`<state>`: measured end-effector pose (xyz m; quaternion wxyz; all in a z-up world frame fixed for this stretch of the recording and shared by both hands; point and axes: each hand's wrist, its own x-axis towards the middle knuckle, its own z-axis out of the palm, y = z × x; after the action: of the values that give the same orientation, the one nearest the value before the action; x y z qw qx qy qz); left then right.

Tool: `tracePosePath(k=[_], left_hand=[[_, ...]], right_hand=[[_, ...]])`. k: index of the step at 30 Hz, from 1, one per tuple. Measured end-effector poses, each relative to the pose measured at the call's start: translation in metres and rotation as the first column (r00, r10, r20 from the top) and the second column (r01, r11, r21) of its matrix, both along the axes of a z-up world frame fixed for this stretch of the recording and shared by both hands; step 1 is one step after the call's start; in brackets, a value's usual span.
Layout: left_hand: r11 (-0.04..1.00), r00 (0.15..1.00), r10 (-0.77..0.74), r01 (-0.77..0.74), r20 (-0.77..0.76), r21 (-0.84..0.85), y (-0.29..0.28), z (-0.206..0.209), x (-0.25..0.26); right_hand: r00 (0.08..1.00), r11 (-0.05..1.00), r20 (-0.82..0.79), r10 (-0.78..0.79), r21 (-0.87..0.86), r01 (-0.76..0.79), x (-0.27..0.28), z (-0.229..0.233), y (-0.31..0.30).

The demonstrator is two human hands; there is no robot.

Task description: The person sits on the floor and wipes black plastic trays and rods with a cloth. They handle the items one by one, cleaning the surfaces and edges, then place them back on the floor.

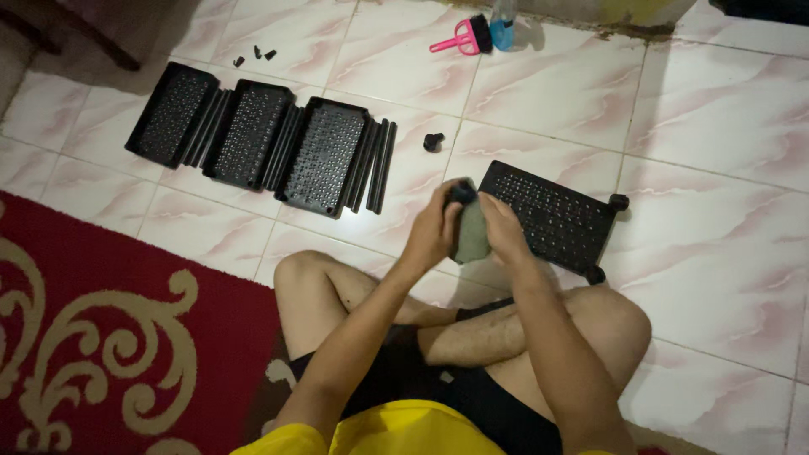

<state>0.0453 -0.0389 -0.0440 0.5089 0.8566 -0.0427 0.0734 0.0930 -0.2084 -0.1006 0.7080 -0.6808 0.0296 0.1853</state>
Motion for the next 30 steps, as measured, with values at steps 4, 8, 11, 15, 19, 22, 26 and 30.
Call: tracePosePath(k=[4, 8, 11, 15, 19, 22, 26, 30], left_hand=[[0.996, 0.989, 0.080, -0.083, -0.121, -0.020, 0.024, -0.039, 0.054], [0.984, 0.999, 0.031, -0.038, 0.038, 0.176, 0.048, -0.080, 0.123], [0.972, 0.996, 0.019, -0.038, 0.086, 0.231, 0.057, -0.108, 0.174], [0.965, 0.996, 0.008, 0.015, -0.086, 0.263, 0.056, -0.146, 0.224], [0.966, 0.975, 0.040, 0.018, -0.218, 0.258, 0.045, -0.179, 0.249], [0.954, 0.968, 0.044, 0.032, -0.246, 0.297, 0.031, -0.194, 0.252], [0.867, 0.993, 0.050, 0.008, -0.104, 0.497, 0.022, -0.195, 0.249], [0.844, 0.998, 0.014, 0.023, -0.065, 0.536, 0.020, -0.184, 0.246]], right_hand=[[0.965, 0.957, 0.011, 0.261, 0.128, -0.261, 0.003, 0.015, -0.032], [0.946, 0.958, 0.225, 0.232, -0.223, -0.182, 0.019, 0.022, -0.044], [0.845, 0.745, 0.228, 0.484, -0.614, -0.261, 0.030, 0.015, -0.031], [0.693, 0.365, -0.046, 0.719, -0.825, -0.433, 0.033, -0.012, -0.006], [0.598, 0.329, -0.073, 0.798, -0.779, -0.534, 0.034, -0.044, 0.005], [0.599, 0.344, -0.068, 0.798, -0.765, -0.545, 0.033, -0.064, 0.004], [0.590, 0.424, 0.029, 0.807, -0.723, -0.545, 0.032, -0.076, 0.005], [0.620, 0.405, -0.085, 0.780, -0.686, -0.605, 0.032, -0.074, 0.004]])
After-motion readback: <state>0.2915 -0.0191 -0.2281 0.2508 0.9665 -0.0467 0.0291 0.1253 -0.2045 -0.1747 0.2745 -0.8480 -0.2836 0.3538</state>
